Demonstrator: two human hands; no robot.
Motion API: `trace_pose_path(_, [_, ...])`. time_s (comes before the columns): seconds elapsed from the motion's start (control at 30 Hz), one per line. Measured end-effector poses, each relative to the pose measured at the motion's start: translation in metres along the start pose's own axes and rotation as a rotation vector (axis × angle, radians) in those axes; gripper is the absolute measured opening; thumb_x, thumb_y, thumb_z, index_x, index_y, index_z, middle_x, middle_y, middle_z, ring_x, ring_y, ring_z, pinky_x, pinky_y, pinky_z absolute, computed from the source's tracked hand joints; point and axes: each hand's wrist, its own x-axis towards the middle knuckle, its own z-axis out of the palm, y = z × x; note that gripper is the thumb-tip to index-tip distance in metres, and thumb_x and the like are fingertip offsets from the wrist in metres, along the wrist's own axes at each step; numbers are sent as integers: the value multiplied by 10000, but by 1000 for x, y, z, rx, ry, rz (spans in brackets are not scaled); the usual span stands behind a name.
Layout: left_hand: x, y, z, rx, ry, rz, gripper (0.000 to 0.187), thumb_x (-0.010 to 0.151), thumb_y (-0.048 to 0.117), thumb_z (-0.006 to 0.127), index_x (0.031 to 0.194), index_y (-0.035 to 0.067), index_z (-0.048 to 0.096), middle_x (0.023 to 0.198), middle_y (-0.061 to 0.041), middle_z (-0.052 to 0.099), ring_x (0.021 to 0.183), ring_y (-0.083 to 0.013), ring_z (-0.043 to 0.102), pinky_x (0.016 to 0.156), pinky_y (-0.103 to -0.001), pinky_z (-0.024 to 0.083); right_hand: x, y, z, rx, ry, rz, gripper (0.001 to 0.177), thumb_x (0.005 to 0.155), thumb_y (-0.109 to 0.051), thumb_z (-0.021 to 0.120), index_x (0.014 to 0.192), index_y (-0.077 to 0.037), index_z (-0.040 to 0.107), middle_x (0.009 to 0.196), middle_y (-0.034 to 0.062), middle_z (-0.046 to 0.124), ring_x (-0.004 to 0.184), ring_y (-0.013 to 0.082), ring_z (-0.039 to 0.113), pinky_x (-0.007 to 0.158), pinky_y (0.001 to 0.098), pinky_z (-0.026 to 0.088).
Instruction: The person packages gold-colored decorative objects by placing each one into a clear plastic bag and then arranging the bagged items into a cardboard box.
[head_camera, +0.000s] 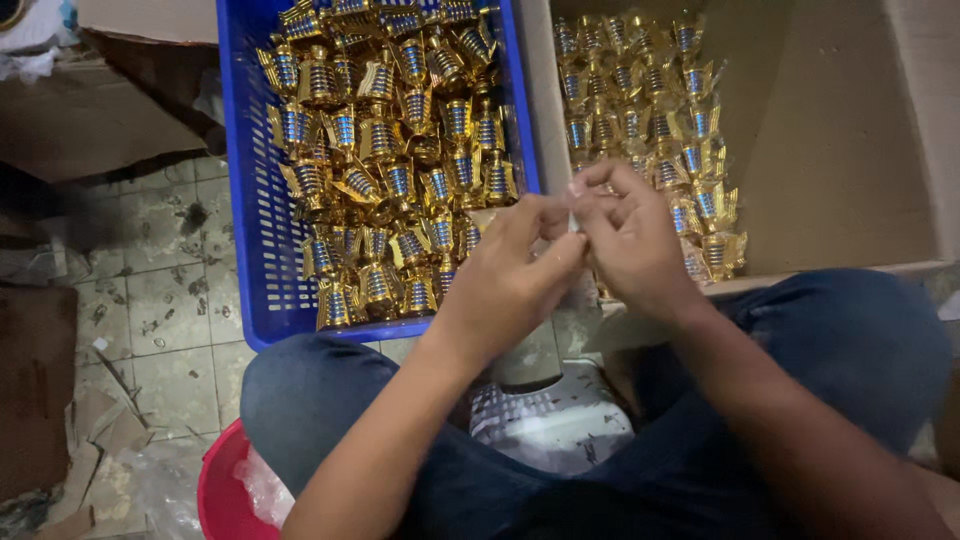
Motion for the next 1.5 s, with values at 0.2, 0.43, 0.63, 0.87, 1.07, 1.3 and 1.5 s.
trace_pose_path(0.2, [14,-3,-28,-429,197,-472,253,872,9,656,738,61,449,934,-91,441,840,-228,537,668,-366,504,3,-42,13,-3,-173,-122,293,985,8,593,1265,-45,522,873,125,717,786,171,700,692,273,582])
trace_pose_path(0.43, [16,0,-36,-329,-32,-473,235,922,-22,636,776,35,461,931,-93,393,867,-306,544,684,-400,471,-1,-36,10,-503,-63,-321,209,903,-25,708,1104,-56,754,863,148,685,924,335,641,841,434,514])
trace_pose_path(0.63, [13,-6,-37,-469,-145,-583,187,1004,64,629,940,7,462,918,-188,456,829,-425,631,657,-448,505,7,-25,17,-625,-5,-431,168,937,44,646,1025,-74,728,1185,120,522,1101,369,545,903,438,504])
trace_pose_path(0.87, [18,-8,-36,-540,-199,-719,193,1083,153,525,1021,-17,459,912,-192,504,786,-355,720,602,-441,591,5,-25,15,48,-103,-124,228,1036,15,556,1238,-77,502,1065,97,710,920,156,653,833,317,525])
trace_pose_path(1.07, [24,-5,-40,-526,-106,-687,176,1048,108,627,989,-11,512,898,-186,540,775,-334,674,649,-440,552,4,-50,5,199,-308,16,416,967,-18,612,1304,-107,384,1052,144,725,759,97,578,677,236,471])
trace_pose_path(1.3, [8,-17,-35,-753,1,-865,191,1014,137,682,880,35,591,980,-138,704,886,-217,677,779,-348,523,7,-28,12,-360,59,-498,124,873,-104,839,949,-116,742,848,28,738,880,230,635,823,350,490])
trace_pose_path(1.5, [-7,-56,-43,-530,282,-708,218,1080,87,685,930,5,550,1019,-164,655,1061,-257,665,925,-380,508,5,-43,9,-184,100,-545,72,960,-56,732,906,-26,694,1085,139,714,1105,314,693,967,395,532])
